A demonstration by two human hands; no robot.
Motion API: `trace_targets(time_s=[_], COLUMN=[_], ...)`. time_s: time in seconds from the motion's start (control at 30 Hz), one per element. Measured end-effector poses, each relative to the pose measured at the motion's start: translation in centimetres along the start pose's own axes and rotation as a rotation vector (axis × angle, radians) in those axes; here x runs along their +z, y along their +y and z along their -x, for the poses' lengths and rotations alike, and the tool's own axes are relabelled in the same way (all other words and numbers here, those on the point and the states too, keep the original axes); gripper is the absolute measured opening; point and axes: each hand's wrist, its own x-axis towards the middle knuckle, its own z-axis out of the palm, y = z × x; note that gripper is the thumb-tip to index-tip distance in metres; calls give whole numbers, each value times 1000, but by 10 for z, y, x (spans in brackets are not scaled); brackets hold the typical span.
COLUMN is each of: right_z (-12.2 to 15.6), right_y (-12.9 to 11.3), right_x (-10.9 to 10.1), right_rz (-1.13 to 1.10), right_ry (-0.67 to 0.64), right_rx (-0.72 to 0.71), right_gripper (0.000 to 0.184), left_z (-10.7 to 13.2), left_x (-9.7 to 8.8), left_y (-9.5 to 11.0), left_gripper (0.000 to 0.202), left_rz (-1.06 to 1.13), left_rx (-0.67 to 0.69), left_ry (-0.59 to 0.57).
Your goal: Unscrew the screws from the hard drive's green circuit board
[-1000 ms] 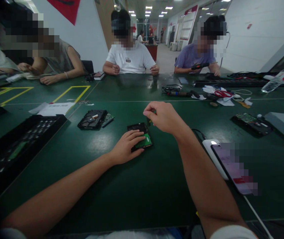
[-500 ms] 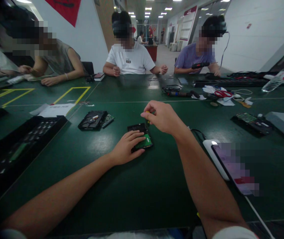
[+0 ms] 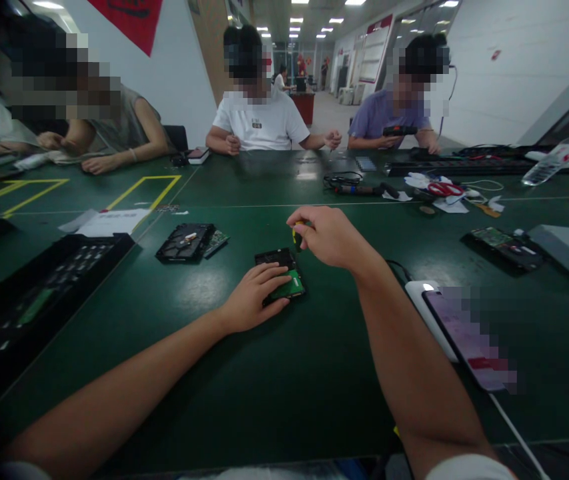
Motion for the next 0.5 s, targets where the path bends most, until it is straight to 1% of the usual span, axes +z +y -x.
trace_targets(time_s=[0.13, 0.33, 0.43, 0.5], right_z=[-2, 0, 2, 3], right_y=[2, -1, -3, -3], right_x=[2, -1, -4, -4], right_rz=[26, 62, 33, -1], right_ry=[19, -4, -9, 7], right_rx=[5, -73, -58, -31], right_gripper=[25, 24, 27, 25], left_z=[0, 0, 0, 0], left_x=[0, 0, 0, 0], left_y=[0, 0, -1, -1], left_gripper=[51, 51, 50, 50], left_rz=[-4, -9, -6, -6], left_rx=[7, 13, 13, 10], left_ry=[1, 2, -2, 1])
